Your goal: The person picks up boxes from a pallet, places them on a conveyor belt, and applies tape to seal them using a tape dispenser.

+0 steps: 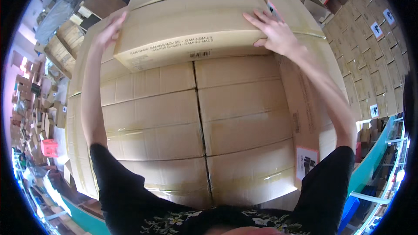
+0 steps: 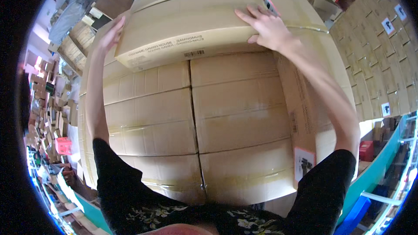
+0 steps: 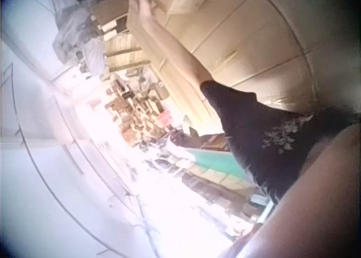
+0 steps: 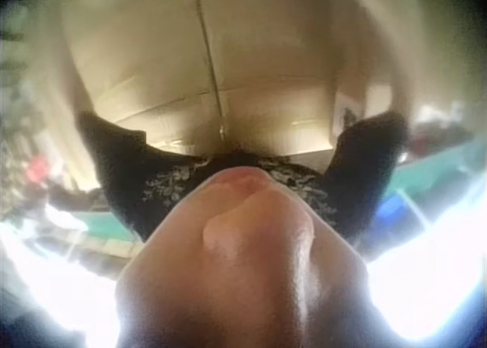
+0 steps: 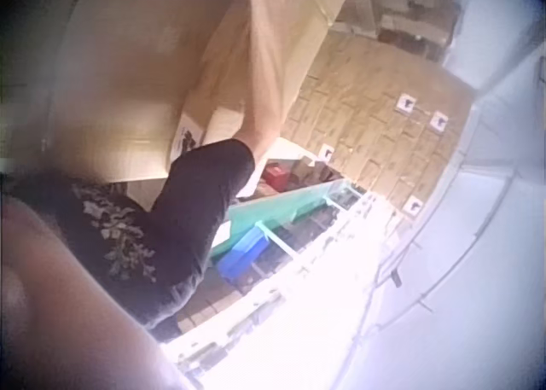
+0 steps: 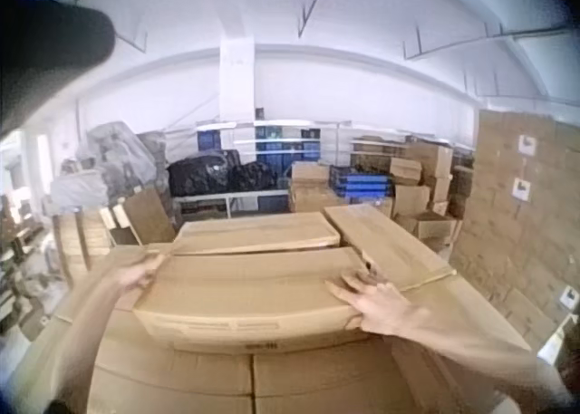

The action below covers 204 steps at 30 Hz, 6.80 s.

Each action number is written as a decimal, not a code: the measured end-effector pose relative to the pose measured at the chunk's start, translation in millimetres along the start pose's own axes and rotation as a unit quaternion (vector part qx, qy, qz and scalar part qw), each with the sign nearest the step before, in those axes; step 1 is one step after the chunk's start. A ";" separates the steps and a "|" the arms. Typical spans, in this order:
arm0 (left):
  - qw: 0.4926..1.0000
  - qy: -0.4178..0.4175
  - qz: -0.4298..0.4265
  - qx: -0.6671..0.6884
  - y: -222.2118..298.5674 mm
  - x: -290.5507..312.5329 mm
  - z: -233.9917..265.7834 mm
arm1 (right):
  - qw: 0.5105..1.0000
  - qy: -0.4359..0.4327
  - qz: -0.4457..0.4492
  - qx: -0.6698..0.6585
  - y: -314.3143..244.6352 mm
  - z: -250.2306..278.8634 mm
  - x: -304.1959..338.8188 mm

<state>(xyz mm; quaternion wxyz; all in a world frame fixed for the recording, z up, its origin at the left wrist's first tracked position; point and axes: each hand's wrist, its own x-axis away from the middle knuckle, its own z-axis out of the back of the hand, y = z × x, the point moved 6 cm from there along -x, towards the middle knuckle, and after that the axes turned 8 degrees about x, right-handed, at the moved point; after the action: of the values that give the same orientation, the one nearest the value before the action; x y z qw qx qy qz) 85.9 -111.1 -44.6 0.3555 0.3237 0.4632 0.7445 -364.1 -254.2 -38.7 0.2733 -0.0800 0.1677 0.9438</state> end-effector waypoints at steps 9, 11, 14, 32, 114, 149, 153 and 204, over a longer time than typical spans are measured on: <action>0.979 -0.034 -0.196 0.045 5.3 60.1 -34.1 | 1.000 0.011 -0.024 0.014 26.4 -12.3 -37.1; 0.975 -0.060 -0.204 0.066 -2.5 43.2 -21.5 | 0.999 0.000 -0.036 -0.004 16.3 -8.8 -45.7; 0.974 -0.067 -0.192 0.101 -17.0 9.1 -8.7 | 0.999 0.000 -0.051 0.005 18.0 -17.0 -50.2; 0.955 0.028 -0.019 0.296 -21.9 -106.3 -15.4 | 0.977 -0.018 -0.190 0.098 61.4 -37.1 -43.8; 0.594 -0.787 0.164 -0.023 -277.2 942.8 -881.4 | 0.068 0.372 -0.914 -0.144 -469.6 -51.4 1084.0; 0.744 0.041 -0.664 0.065 117.9 561.2 -229.7 | 0.464 0.146 -0.220 -0.846 -37.7 159.8 459.8; 0.698 0.342 -0.629 -0.009 61.7 488.0 -107.9 | 0.740 -0.046 -0.187 -0.644 -80.7 203.9 263.6; 0.939 0.017 -0.298 0.172 -99.1 167.2 -69.2 | 0.974 -0.053 -0.215 -0.052 33.4 16.7 103.1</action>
<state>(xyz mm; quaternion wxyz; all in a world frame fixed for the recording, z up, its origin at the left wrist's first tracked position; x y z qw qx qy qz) -37.4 27.2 -135.3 0.4916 0.2145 0.6658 0.5187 -469.7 -224.3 -39.1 0.4736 -0.0783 0.0829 0.8733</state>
